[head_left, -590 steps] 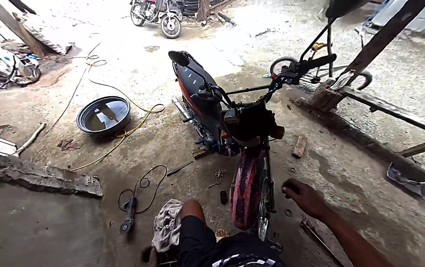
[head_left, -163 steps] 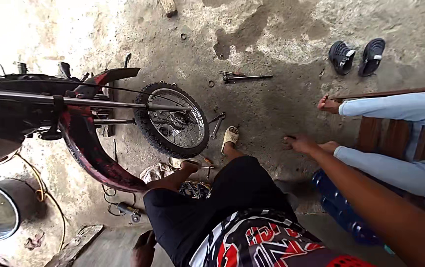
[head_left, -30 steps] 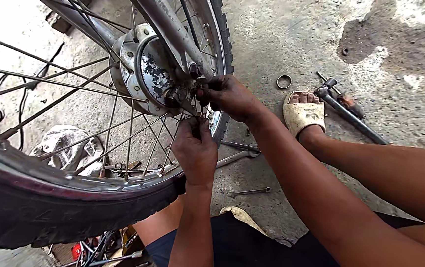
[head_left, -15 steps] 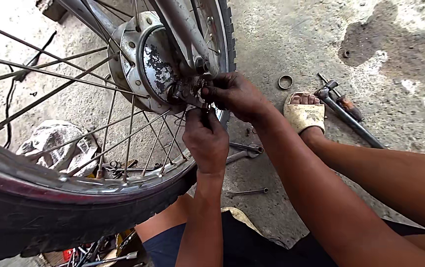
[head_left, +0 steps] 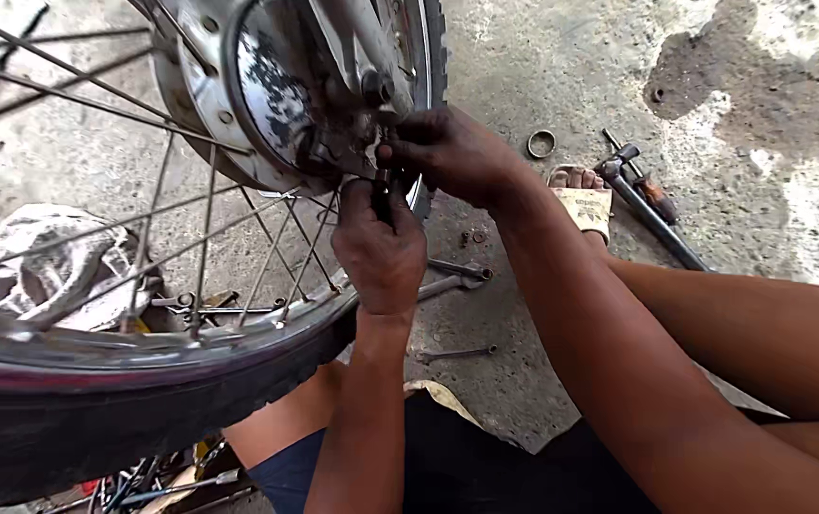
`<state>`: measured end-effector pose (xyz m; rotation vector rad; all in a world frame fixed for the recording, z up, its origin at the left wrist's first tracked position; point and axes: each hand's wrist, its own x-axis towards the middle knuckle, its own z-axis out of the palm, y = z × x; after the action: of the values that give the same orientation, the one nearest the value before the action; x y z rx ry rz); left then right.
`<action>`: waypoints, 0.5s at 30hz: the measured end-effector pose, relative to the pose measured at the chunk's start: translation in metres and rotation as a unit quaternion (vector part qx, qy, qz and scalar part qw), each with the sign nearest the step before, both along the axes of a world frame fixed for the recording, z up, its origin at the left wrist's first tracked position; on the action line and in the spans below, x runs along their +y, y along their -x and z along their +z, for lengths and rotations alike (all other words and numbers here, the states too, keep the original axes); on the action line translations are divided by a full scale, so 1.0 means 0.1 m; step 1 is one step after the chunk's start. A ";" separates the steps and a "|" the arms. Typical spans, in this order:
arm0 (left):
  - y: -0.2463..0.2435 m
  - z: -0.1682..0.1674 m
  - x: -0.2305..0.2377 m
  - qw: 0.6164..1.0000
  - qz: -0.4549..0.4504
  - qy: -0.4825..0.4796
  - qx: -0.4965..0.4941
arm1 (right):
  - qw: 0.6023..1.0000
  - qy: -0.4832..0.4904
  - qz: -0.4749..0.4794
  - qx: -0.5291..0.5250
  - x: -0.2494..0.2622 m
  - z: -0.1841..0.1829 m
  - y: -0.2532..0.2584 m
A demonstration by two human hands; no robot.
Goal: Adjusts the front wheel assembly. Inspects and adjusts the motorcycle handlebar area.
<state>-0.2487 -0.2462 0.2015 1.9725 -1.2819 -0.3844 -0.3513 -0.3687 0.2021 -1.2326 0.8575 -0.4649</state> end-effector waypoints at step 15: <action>0.21 -0.12 0.57 0.959 -0.016 -0.031 0.283 | 0.998 0.035 0.034 0.049 -0.08 0.02 -0.04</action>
<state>-0.2699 -0.1889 0.1896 1.7113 -0.9359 -0.9374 -0.3475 -0.3763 0.2045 -1.3544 0.8850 -0.3851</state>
